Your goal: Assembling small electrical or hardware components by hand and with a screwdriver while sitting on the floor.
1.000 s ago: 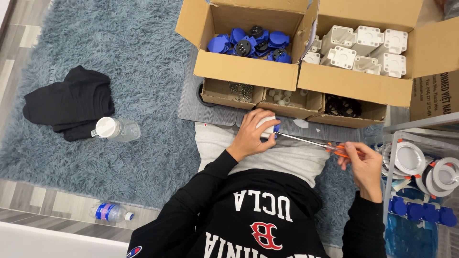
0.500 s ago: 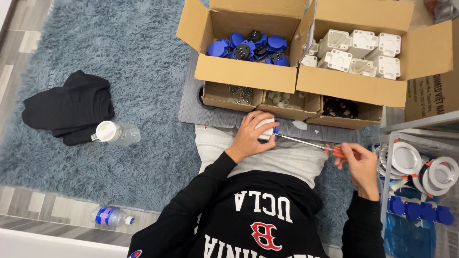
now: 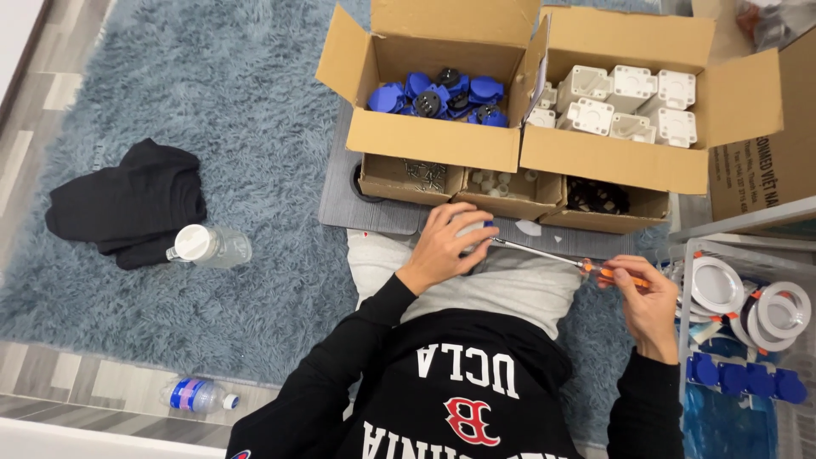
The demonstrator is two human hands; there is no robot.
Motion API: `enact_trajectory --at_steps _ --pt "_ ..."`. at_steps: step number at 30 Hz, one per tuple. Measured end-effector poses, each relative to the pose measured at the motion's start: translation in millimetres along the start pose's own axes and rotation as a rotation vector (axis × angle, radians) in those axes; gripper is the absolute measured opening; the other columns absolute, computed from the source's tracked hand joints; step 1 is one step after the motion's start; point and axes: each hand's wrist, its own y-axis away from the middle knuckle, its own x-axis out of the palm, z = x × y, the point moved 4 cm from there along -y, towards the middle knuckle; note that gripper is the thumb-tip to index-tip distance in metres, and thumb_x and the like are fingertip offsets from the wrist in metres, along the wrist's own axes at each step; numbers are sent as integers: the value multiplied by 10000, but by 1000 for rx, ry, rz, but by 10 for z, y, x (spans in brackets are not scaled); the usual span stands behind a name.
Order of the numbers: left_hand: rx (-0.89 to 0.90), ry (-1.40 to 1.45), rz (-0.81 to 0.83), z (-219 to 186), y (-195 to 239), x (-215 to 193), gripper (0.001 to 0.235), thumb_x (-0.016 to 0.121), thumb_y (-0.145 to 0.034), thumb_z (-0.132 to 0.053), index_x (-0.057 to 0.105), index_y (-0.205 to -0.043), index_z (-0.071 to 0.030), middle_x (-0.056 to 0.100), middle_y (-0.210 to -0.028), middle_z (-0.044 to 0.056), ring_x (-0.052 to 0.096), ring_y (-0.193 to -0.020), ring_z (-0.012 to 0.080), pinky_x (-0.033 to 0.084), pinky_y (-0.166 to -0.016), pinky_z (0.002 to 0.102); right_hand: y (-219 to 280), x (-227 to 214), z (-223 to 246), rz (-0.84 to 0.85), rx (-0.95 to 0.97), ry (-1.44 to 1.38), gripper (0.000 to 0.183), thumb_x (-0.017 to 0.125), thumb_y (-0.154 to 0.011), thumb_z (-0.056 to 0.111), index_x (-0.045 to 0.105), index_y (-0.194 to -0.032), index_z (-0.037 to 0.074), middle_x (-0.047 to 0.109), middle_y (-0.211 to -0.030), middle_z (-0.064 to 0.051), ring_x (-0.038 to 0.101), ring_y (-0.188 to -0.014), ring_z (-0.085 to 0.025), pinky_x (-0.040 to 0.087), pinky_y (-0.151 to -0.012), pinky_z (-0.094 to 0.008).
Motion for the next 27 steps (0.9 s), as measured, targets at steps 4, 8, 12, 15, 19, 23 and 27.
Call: enact_trajectory --at_steps 4,8,12,15,19,23,27 --pt "55 45 2 -124 -142 -274 227 818 -963 -125 806 -1189 -148 737 -1250 -38 620 -1276 223 465 -1149 418 -5 30 61 -3 -16 -45 148 650 -1097 24 694 -1208 -64 660 -1320 -148 701 -1042 -223 651 -915 -316" --pt "70 -18 -48 -75 -238 -448 218 838 -943 -122 826 -1156 -166 772 -1178 -58 630 -1229 189 468 -1095 388 -52 94 212 -7 -64 -75 146 644 -1097 16 688 -1214 -59 658 -1333 -144 709 -1048 -224 650 -923 -309" --pt "12 -131 -132 45 -346 -731 160 857 -928 -168 854 -1086 -190 797 -1118 -97 633 -1155 166 447 -1037 358 -77 89 312 -13 -95 -77 159 659 -1092 34 693 -1215 -60 671 -1339 -145 719 -1025 -227 655 -912 -318" --pt "-10 -192 -231 47 -456 -962 114 867 -913 -109 847 -1021 -138 772 -1040 -90 641 -1061 165 453 -955 345 -97 81 262 3 -98 -100 172 649 -1098 45 686 -1226 -64 659 -1336 -151 721 -1063 -245 656 -927 -334" --pt "80 -308 -342 414 -370 -904 118 894 -908 -222 857 -1000 -286 795 -982 -129 686 -991 141 505 -871 313 -140 167 284 -77 -243 -8 192 637 -1111 19 698 -1204 -138 685 -1137 -269 771 -943 -335 662 -776 -433" --pt "-23 -319 -335 475 -403 -1000 110 928 -883 -193 848 -932 -250 777 -899 -120 662 -952 119 471 -849 302 -144 167 269 -71 -210 -20 196 638 -1103 24 704 -1204 -131 691 -1139 -256 769 -938 -322 662 -774 -429" --pt "-18 -283 -335 444 -401 -978 130 938 -886 -240 817 -929 -221 750 -896 -77 649 -938 151 466 -814 327 -127 77 50 -65 -178 -81 280 664 -1076 55 671 -1259 -157 673 -1220 -294 765 -996 -367 663 -822 -427"
